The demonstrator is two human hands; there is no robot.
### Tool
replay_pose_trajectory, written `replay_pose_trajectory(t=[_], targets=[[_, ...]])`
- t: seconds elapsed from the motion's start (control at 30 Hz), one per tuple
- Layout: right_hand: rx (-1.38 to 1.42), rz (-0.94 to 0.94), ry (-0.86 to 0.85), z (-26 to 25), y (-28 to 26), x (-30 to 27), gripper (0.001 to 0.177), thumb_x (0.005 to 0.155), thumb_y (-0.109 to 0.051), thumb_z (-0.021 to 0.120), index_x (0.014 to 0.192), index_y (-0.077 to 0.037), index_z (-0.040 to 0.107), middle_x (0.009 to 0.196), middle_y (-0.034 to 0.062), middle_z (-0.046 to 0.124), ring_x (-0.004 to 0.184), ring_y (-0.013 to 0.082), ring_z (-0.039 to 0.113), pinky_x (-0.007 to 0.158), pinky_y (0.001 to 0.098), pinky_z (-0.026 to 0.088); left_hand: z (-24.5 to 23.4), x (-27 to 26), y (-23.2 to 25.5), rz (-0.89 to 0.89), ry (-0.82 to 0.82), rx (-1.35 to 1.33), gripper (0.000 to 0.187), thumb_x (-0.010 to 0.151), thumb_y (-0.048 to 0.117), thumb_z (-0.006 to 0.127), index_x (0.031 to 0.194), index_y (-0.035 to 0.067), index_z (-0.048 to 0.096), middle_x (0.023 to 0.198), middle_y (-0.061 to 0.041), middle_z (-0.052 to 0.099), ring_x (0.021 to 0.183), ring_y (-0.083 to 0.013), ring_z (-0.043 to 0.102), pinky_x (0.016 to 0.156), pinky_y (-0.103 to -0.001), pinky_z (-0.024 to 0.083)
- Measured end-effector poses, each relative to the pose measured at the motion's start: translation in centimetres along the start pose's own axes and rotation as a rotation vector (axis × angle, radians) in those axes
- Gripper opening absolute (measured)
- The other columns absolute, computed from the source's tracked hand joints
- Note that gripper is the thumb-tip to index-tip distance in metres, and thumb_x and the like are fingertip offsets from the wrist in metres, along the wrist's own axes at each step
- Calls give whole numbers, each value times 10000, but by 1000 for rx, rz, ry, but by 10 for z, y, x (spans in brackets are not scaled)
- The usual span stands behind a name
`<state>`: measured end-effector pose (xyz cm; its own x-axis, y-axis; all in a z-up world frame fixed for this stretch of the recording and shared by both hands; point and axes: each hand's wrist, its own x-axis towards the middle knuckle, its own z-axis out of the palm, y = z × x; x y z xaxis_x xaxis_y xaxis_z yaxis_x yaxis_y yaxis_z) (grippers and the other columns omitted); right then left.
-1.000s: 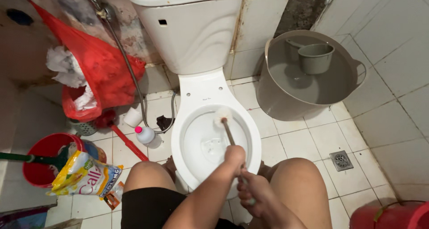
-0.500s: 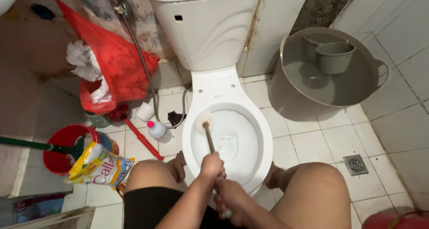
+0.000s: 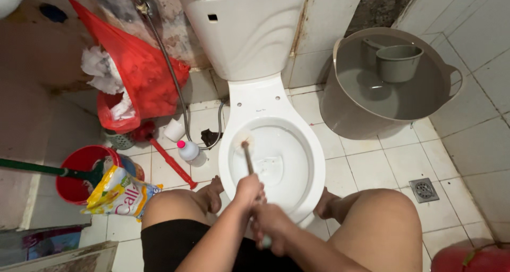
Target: The person cleans a toilet bowl using a toilet brush and cleaning agents. They scrub the interior of the bowl, add liquid cleaner and powdered detergent, and rinse the bowl with a handheld bidet sprayer.
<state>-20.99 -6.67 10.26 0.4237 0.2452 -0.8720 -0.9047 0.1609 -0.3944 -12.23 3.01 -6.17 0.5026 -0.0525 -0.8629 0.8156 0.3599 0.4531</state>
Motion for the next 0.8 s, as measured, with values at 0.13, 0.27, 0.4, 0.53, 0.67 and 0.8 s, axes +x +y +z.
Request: replay_pose_trajectory(t=[0.13,0.27,0.4,0.53,0.67,0.8], targets=[[-137,102,-38,11,21,-30,319,1051,-352,424,911,-87,533,583,37,477,432,182,433,427,356,390,-22,-45,-25,8,61,-51,260,990,247,425,819,53,454,600,-89,436,456,-239,407,437,-413,377],[-21,4,7,14,19,-18,323,1054,-345,452,933,-73,577,594,61,468,430,175,426,403,353,372,-18,-30,-16,-22,-31,41,292,993,253,419,803,33,449,600,-97,437,453,-254,429,437,-419,416],[-173,8,-33,5,18,6,183,1042,-251,463,947,-108,524,635,35,478,451,169,450,402,344,400,-16,-27,1,29,-60,105,248,992,225,441,891,24,546,681,-110,548,529,-269,526,493,-428,472],[-725,-12,45,-44,11,-20,305,1067,-296,474,1066,-16,594,655,78,539,483,194,510,420,377,438,-51,-73,22,-86,-18,352,423,1020,517,333,1061,143,526,891,-114,726,703,-269,673,615,-393,557],[-822,-21,160,-74,-33,-49,418,1058,-293,481,1431,-105,494,719,82,617,506,183,529,455,361,469,-109,-115,70,311,142,279,555,1084,427,331,1245,-50,564,1006,-180,732,693,-229,653,576,-379,542],[-667,-57,121,-41,-36,-59,545,1052,-269,434,1588,-260,336,696,53,484,495,168,427,443,344,405,-148,-145,84,466,277,123,455,1078,387,341,1328,26,456,1043,-131,698,761,-191,656,647,-334,532]])
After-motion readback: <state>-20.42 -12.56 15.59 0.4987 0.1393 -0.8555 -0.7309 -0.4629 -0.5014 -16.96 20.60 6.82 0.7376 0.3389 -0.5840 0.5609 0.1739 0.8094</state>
